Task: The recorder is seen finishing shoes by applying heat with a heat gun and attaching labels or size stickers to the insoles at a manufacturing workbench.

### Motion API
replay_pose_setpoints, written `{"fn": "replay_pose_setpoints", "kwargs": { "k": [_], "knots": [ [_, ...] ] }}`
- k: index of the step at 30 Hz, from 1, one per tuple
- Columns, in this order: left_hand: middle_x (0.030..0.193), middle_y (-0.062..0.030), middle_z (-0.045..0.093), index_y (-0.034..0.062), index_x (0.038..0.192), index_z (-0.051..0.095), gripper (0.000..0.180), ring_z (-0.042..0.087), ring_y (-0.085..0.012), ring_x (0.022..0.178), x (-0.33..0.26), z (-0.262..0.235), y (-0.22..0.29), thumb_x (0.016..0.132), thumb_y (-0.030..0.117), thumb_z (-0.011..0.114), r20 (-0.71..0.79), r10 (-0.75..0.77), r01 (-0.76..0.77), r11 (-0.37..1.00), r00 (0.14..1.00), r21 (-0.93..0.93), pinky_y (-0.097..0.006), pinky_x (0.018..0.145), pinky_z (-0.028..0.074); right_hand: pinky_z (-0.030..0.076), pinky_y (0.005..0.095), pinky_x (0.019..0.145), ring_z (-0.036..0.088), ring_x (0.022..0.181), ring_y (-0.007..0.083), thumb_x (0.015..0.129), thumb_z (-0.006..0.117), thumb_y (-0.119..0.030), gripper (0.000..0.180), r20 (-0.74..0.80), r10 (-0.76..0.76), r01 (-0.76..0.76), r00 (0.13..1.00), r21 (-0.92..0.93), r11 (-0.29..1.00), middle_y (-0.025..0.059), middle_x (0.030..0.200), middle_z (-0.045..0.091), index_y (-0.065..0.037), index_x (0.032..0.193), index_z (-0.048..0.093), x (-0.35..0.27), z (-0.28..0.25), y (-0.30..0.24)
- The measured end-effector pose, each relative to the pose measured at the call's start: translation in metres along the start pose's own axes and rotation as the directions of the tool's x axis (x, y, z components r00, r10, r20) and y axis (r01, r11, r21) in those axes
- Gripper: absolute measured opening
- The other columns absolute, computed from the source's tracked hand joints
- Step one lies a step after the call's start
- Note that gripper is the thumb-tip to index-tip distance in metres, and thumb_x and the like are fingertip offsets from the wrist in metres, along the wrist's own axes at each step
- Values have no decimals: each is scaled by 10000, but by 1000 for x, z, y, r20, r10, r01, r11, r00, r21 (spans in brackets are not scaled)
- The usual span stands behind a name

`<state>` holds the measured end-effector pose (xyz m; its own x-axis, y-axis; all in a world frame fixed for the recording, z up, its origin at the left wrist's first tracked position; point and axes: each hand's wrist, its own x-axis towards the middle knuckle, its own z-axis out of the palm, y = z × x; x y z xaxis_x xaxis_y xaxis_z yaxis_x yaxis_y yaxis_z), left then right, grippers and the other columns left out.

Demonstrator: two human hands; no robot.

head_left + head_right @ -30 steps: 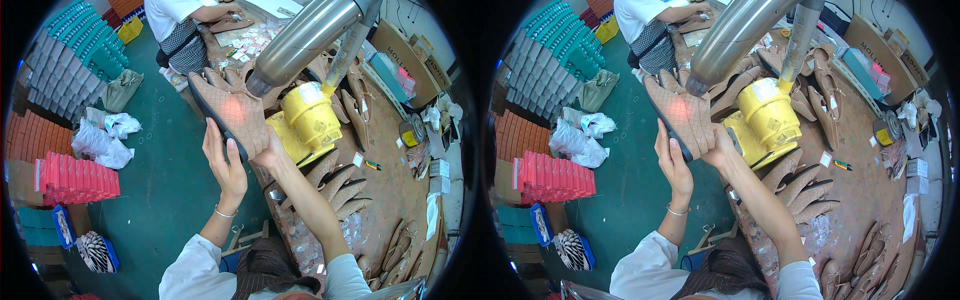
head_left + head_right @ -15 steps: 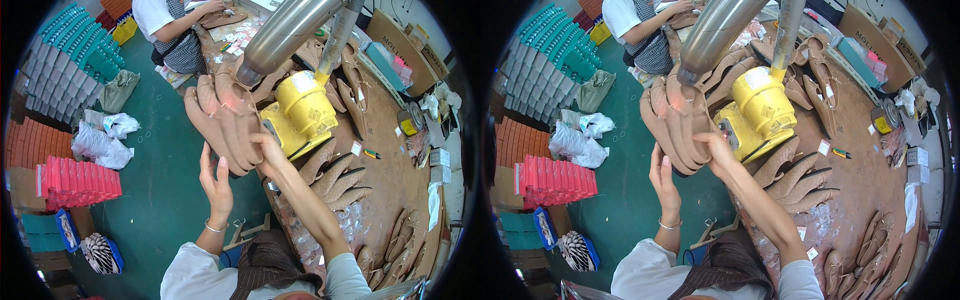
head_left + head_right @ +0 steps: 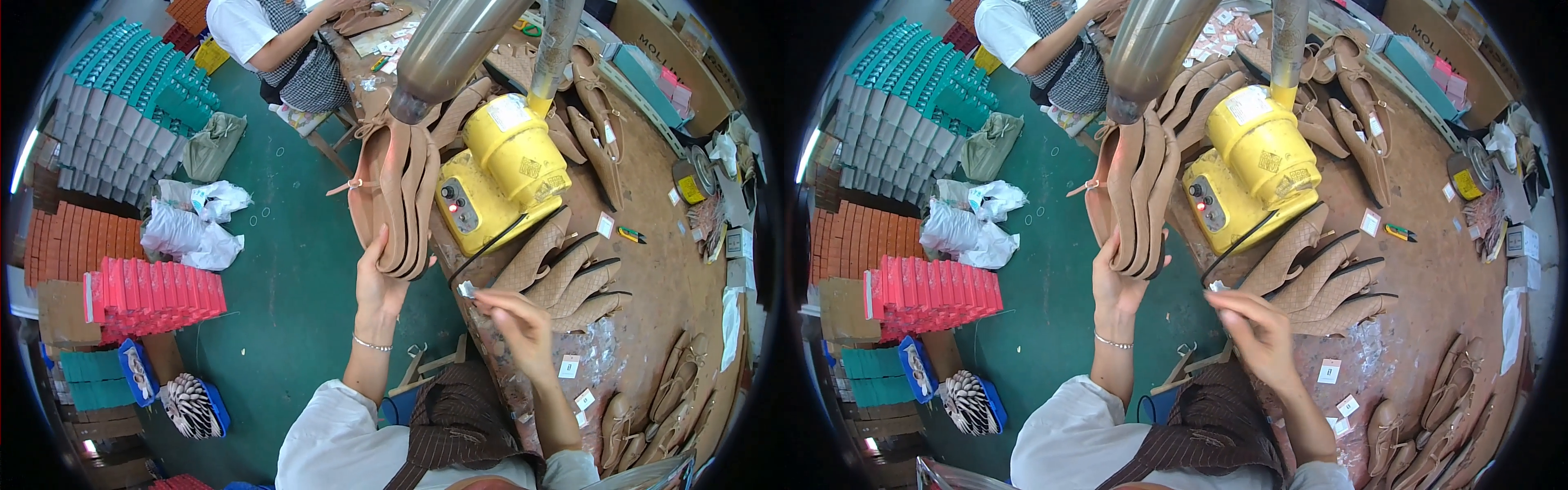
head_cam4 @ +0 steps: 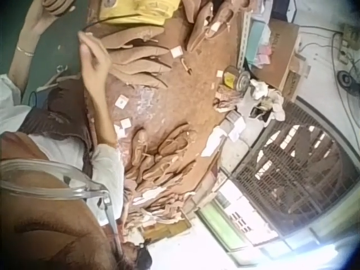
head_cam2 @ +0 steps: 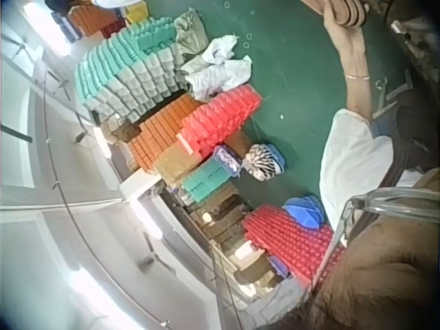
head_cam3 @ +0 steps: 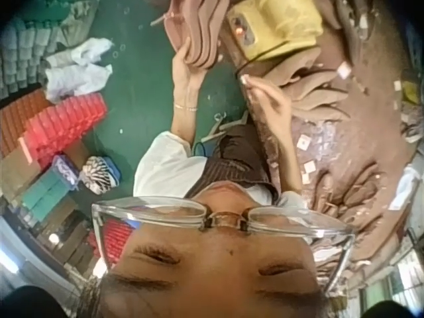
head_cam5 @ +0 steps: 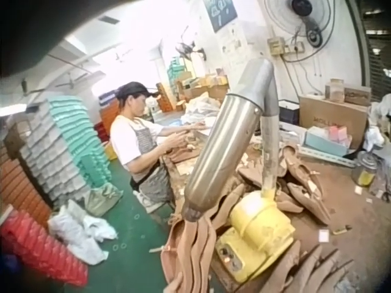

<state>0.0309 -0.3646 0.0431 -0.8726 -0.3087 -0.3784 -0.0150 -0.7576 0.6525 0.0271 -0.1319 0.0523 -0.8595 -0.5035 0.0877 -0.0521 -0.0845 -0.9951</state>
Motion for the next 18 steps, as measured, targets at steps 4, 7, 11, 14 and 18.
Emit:
{"fn": "replay_pose_setpoints", "kwargs": {
  "k": [4,7,11,14,18],
  "knots": [
    [1318,-211,549,10,1375,447,503,588,-323,1164,12,17,-3,984,317,377,75,-71,80,988,995,-129,-443,817,569,485,292,880,636,979,179,935,558,-28,224,-235,136,-128,962,52,990,126,1056,683,29,1121,669,-53,-36,-2],
    [1334,-182,545,16,1367,455,521,559,-311,1199,21,11,0,979,359,393,242,-94,166,941,966,-295,-448,897,519,506,314,840,642,935,187,942,556,-58,202,-405,206,-200,891,56,978,119,1024,685,28,1083,672,-86,-52,11],
    [1387,-192,488,58,1392,444,527,515,-298,1247,21,15,10,962,362,421,340,-101,282,794,935,-538,-434,904,521,512,309,810,641,917,178,947,570,-82,198,-512,219,-205,831,84,975,112,1010,690,24,1080,672,-109,-52,24],
    [1397,-190,439,17,1429,343,684,504,-306,1240,22,27,12,888,367,572,455,-141,454,539,879,-710,-460,892,531,514,309,807,641,921,178,946,575,-87,199,-574,224,-206,788,97,974,109,1013,690,21,1081,675,-116,-52,24],
    [1343,-175,473,-31,1451,273,817,499,-284,1251,14,27,5,825,342,643,453,-144,470,412,880,-781,-397,851,500,495,304,847,650,923,189,927,564,-24,188,-668,182,-284,722,-47,958,111,1009,696,22,1057,692,-128,-67,20]
  ]
}}
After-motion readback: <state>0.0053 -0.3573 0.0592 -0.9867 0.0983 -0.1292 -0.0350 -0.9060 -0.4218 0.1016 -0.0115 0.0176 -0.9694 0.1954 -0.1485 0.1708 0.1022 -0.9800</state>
